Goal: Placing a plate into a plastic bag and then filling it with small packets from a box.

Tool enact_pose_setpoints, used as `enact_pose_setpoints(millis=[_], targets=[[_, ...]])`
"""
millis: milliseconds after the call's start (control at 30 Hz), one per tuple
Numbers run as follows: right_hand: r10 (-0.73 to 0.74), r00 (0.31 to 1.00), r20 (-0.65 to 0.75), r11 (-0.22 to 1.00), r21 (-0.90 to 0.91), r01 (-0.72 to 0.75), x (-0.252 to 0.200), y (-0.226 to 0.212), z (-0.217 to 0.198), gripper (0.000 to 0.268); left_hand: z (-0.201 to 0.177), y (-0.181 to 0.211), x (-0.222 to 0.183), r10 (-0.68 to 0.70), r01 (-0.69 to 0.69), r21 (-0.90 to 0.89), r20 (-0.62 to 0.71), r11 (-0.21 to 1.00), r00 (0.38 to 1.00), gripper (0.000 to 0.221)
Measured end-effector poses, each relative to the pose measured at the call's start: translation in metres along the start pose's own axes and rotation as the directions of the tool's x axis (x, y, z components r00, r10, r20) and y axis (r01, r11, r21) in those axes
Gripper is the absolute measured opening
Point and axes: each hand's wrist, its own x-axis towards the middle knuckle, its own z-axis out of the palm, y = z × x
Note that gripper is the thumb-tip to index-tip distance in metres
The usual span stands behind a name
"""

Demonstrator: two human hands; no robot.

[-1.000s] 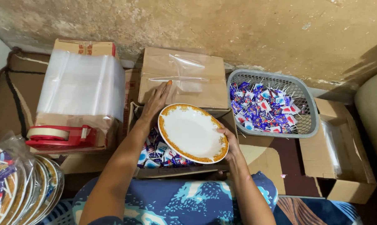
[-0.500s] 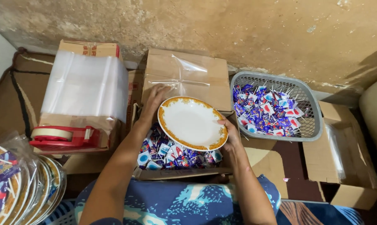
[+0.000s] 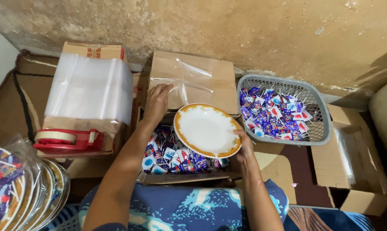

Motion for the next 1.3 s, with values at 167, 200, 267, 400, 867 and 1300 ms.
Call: enact_pose_setpoints(millis=[167, 200, 267, 400, 867, 1300], targets=[[-0.222, 0.968, -0.116, 0.972, 0.049, 0.229, 0.002, -0.011, -0.002, 0.066, -0.009, -0.001, -0.005, -0.121, 0.12, -0.014, -0.068, 0.993, 0.99, 0.043], [-0.281, 0.947, -0.153, 0.954, 0.064, 0.294, 0.002, -0.014, -0.001, 0.066, -0.017, 0.003, -0.003, -0.159, 0.15, -0.068, -0.158, 0.986, 0.975, 0.042], [-0.389, 0.908, -0.155, 0.92, -0.01, 0.392, 0.004, -0.021, 0.005, 0.067, -0.016, -0.014, 0.0, -0.233, 0.218, -0.087, -0.228, 0.972, 0.946, 0.039], [-0.57, 0.797, -0.201, 0.819, -0.072, 0.569, -0.001, -0.019, 0.026, 0.07, -0.033, -0.007, 0.012, -0.39, 0.315, -0.247, -0.377, 0.916, 0.84, 0.033], [-0.645, 0.718, -0.261, 0.751, -0.394, 0.531, 0.037, 0.002, 0.093, 0.081, -0.068, 0.051, 0.082, -0.37, 0.044, -0.571, -0.469, 0.82, 0.802, 0.028], [-0.731, -0.096, 0.676, -0.519, -0.459, 0.722, -0.069, -0.055, 0.205, 0.042, -0.045, 0.082, 0.026, 0.16, -0.21, -0.138, -0.306, 0.968, 0.939, 0.026]])
